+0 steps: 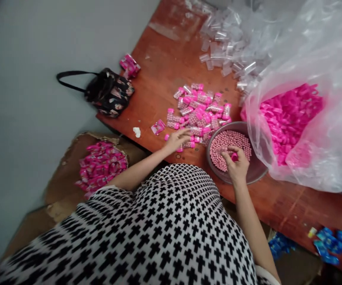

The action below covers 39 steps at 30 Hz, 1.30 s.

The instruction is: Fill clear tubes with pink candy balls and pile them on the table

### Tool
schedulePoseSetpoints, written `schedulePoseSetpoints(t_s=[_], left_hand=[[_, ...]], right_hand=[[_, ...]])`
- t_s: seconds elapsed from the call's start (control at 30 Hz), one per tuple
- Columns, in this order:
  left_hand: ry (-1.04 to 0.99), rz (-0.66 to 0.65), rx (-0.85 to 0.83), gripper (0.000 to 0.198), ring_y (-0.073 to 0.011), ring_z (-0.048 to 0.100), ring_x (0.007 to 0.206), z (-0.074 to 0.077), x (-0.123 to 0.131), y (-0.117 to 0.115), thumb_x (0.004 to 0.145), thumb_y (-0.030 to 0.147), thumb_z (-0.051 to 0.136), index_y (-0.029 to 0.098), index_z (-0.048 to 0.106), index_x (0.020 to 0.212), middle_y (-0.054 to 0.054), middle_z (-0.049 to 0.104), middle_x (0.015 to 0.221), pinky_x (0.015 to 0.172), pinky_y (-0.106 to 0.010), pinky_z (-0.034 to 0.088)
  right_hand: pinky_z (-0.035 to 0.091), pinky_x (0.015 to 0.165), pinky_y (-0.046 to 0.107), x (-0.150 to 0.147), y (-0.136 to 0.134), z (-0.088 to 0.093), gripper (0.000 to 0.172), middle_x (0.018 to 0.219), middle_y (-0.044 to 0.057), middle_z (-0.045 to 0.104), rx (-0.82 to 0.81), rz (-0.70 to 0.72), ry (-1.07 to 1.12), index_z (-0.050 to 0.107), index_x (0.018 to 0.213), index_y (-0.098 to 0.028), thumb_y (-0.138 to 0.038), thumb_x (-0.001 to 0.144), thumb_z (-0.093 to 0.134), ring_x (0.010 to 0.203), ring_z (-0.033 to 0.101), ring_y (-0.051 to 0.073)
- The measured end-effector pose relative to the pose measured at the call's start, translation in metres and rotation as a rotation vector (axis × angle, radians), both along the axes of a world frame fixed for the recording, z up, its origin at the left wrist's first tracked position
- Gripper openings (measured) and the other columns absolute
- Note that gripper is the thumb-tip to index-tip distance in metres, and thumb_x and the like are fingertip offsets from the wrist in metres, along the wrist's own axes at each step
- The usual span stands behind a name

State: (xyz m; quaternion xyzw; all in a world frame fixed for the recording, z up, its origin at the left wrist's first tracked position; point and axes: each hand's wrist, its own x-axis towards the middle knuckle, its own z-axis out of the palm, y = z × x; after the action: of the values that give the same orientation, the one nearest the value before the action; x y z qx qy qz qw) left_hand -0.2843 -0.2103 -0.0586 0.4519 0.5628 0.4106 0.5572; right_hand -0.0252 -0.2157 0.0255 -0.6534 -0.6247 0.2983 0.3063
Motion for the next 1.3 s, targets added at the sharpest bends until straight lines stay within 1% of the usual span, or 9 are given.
schedulePoseSetpoints(t_s=[0.1,0.2,0.37,0.6,0.7,0.83,1.03,1.17,1.3], left_hand=[[0.531,0.318,-0.072,0.022,-0.0206,0.063,0.093,-0.020,-0.077,-0.005,0.086,0.021,0.051,0.016,0.064,0.103,-0.009,0.065,0.107,0.081,-0.033,0.051],[0.798,0.344,-0.215,0.017,-0.0217,0.060,0.094,-0.045,-0.120,-0.012,0.081,0.017,0.057,0.014,0.063,0.097,-0.010,0.063,0.101,0.085,-0.034,0.048],[0.862,0.241,-0.299,0.012,-0.0218,0.059,0.092,-0.074,-0.123,-0.018,0.076,0.018,0.063,0.017,0.062,0.089,-0.008,0.063,0.097,0.087,-0.034,0.045],[0.794,0.208,-0.176,0.014,-0.0186,0.056,0.090,-0.072,-0.124,-0.027,0.077,0.007,0.055,0.017,0.062,0.084,-0.007,0.063,0.095,0.090,-0.034,0.043],[0.752,0.200,-0.128,0.015,-0.0136,0.055,0.082,-0.058,-0.108,-0.030,0.079,0.007,0.054,0.013,0.063,0.090,-0.004,0.064,0.092,0.086,-0.029,0.044],[0.518,0.152,0.018,0.016,-0.0127,0.060,0.080,-0.017,-0.044,-0.024,0.081,0.017,0.056,0.015,0.066,0.094,-0.003,0.068,0.093,0.078,-0.025,0.049],[-0.021,-0.248,0.209,0.036,-0.0169,0.065,0.094,0.046,0.053,0.000,0.083,0.029,0.058,0.020,0.061,0.118,-0.006,0.068,0.111,0.086,-0.030,0.050],[0.022,-0.436,0.233,0.042,-0.0217,0.062,0.103,0.050,0.075,0.003,0.078,0.030,0.065,0.019,0.061,0.119,-0.009,0.065,0.118,0.092,-0.035,0.047],[-0.064,-0.546,0.159,0.036,-0.0198,0.065,0.089,0.041,0.088,-0.003,0.080,0.034,0.062,0.018,0.065,0.112,-0.005,0.071,0.099,0.084,-0.033,0.050]], right_hand=[[0.050,0.066,0.030,0.003,-0.004,0.001,0.037,0.082,0.003,0.067,-0.036,0.010,-0.024,0.066,0.091,-0.018,-0.048,0.069,0.070,0.067,0.059,0.015],[0.050,0.067,0.030,0.005,-0.009,0.001,0.041,0.085,0.003,0.067,-0.046,-0.068,-0.020,0.066,0.093,-0.018,-0.049,0.067,0.071,0.069,0.060,0.015],[0.049,0.072,0.031,0.006,-0.019,-0.003,0.038,0.086,0.004,0.068,-0.064,-0.073,-0.040,0.066,0.090,-0.018,-0.048,0.067,0.070,0.074,0.061,0.016],[0.048,0.068,0.029,0.007,-0.035,-0.012,0.040,0.084,0.003,0.067,-0.140,-0.143,0.013,0.066,0.092,-0.018,-0.049,0.066,0.071,0.067,0.058,0.014],[0.048,0.069,0.029,0.004,-0.038,-0.007,0.039,0.083,0.002,0.067,-0.121,-0.150,-0.006,0.066,0.091,-0.018,-0.048,0.066,0.071,0.068,0.058,0.013],[0.047,0.067,0.028,0.001,-0.040,0.000,0.036,0.081,0.002,0.066,-0.140,-0.170,0.012,0.065,0.091,-0.017,-0.045,0.067,0.070,0.066,0.056,0.013],[0.047,0.067,0.028,0.002,-0.041,0.002,0.035,0.084,0.002,0.066,-0.108,-0.214,0.049,0.064,0.092,-0.018,-0.044,0.069,0.069,0.069,0.057,0.014],[0.049,0.075,0.030,-0.004,-0.040,0.010,0.031,0.088,0.003,0.068,-0.129,-0.155,0.126,0.065,0.090,-0.019,-0.042,0.069,0.071,0.078,0.061,0.016],[0.051,0.079,0.032,-0.009,-0.038,0.015,0.034,0.091,0.003,0.068,-0.157,-0.137,0.255,0.064,0.091,-0.020,-0.042,0.067,0.073,0.082,0.063,0.017]])
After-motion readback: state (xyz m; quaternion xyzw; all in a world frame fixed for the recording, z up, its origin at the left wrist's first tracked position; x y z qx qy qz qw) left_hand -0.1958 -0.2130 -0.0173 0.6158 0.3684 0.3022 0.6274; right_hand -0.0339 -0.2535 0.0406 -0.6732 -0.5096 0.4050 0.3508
